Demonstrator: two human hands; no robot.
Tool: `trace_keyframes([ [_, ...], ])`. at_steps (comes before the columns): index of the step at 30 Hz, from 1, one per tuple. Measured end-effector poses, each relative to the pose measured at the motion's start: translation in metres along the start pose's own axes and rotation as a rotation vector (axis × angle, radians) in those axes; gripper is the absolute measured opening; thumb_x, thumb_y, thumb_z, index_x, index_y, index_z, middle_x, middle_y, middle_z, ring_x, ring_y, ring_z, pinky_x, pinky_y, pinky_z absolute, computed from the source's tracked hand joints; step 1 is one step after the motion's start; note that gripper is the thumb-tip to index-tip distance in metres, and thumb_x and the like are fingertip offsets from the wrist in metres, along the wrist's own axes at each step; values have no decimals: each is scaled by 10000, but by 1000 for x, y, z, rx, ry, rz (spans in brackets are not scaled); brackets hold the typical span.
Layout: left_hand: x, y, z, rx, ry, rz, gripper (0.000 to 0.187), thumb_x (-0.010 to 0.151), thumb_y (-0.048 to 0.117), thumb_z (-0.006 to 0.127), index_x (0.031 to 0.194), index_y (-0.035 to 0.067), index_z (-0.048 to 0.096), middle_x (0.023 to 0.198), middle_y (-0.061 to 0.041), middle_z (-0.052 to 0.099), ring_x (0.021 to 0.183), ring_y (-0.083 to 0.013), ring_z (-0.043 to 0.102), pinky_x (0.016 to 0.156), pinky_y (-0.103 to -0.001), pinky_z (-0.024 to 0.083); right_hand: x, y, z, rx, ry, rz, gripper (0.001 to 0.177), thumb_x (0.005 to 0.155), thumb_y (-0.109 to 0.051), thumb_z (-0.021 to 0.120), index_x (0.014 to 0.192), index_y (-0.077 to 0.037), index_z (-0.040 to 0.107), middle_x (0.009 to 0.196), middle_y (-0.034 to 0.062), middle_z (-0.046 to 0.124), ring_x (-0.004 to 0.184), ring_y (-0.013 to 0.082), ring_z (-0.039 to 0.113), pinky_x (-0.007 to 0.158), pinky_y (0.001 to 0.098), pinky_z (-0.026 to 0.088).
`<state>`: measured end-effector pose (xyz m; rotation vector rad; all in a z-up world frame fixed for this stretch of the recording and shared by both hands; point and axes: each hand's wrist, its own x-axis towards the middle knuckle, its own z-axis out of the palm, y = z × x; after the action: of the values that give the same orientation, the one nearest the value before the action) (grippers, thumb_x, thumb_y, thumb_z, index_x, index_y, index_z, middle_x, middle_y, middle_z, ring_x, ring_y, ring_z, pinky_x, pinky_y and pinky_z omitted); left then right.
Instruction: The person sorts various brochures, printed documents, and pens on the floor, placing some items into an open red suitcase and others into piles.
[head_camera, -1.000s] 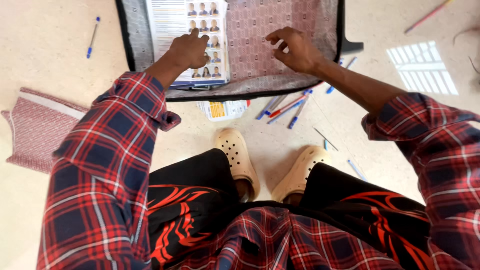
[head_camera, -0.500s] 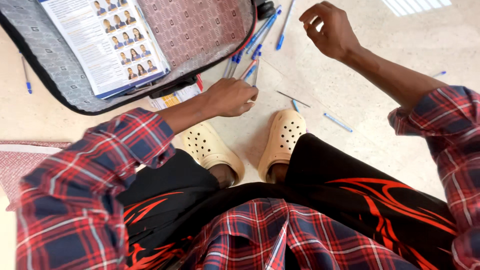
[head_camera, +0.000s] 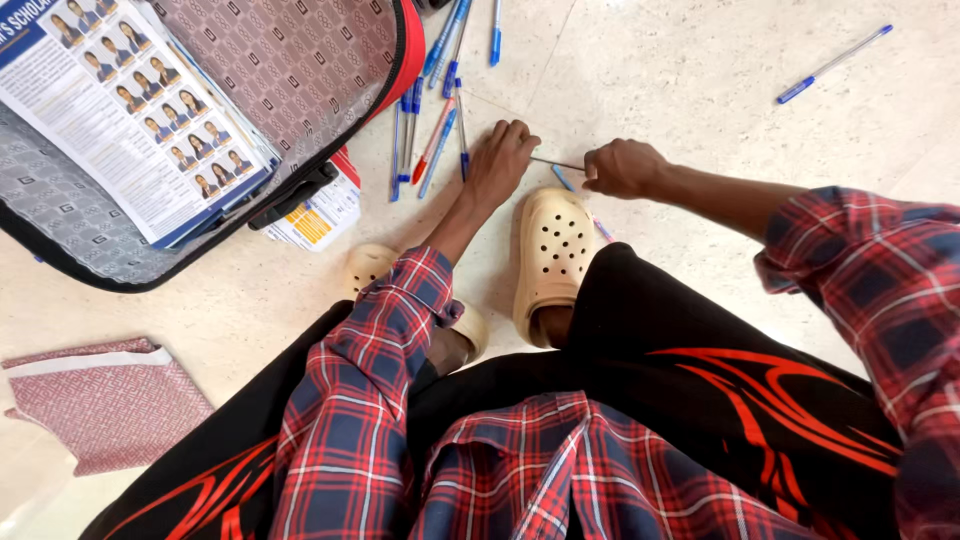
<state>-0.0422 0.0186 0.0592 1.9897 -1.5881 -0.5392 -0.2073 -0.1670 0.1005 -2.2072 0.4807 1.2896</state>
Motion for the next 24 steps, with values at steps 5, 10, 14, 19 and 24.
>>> trace_keyframes([
  [5, -1, -4, 4, 140, -58, 32, 26, 870, 79, 644, 893, 80, 657, 929, -67, 617, 951, -261, 620, 789, -409, 549, 13, -42, 4, 30, 99, 67, 382, 988, -401, 656, 970, -34, 759, 920, 192, 763, 827, 355, 746, 726, 476, 612],
  [10, -6, -5, 12, 261, -49, 7, 44, 847, 70, 623, 890, 69, 628, 908, -93, 620, 879, -264, 663, 726, -411, 570, 28, -42, 8, -21, 238, 0, 341, 922, -367, 682, 904, -34, 751, 852, 197, 745, 779, 365, 738, 706, 480, 612],
  [14, -11, -5, 18, 241, -28, -86, 47, 882, 53, 599, 924, 38, 615, 931, -134, 629, 816, -291, 684, 662, -421, 574, 50, -37, 6, -7, 266, -18, 229, 895, -251, 658, 922, -44, 754, 831, 199, 743, 723, 353, 751, 663, 482, 619],
  [19, -7, -7, 16, 115, -31, -260, 64, 956, 81, 593, 939, 20, 607, 932, -173, 642, 781, -368, 684, 666, -492, 561, 76, -13, -61, 269, 407, 30, 224, 933, -209, 691, 1013, -1, 718, 831, 242, 728, 657, 332, 740, 559, 438, 617],
  [24, -2, -7, 5, -75, 112, -411, 106, 891, 107, 689, 936, 28, 635, 928, -173, 690, 836, -393, 688, 702, -499, 559, 82, 19, -109, 707, 544, -14, 213, 1007, -81, 638, 1093, 112, 657, 900, 221, 753, 696, 248, 774, 556, 312, 644],
])
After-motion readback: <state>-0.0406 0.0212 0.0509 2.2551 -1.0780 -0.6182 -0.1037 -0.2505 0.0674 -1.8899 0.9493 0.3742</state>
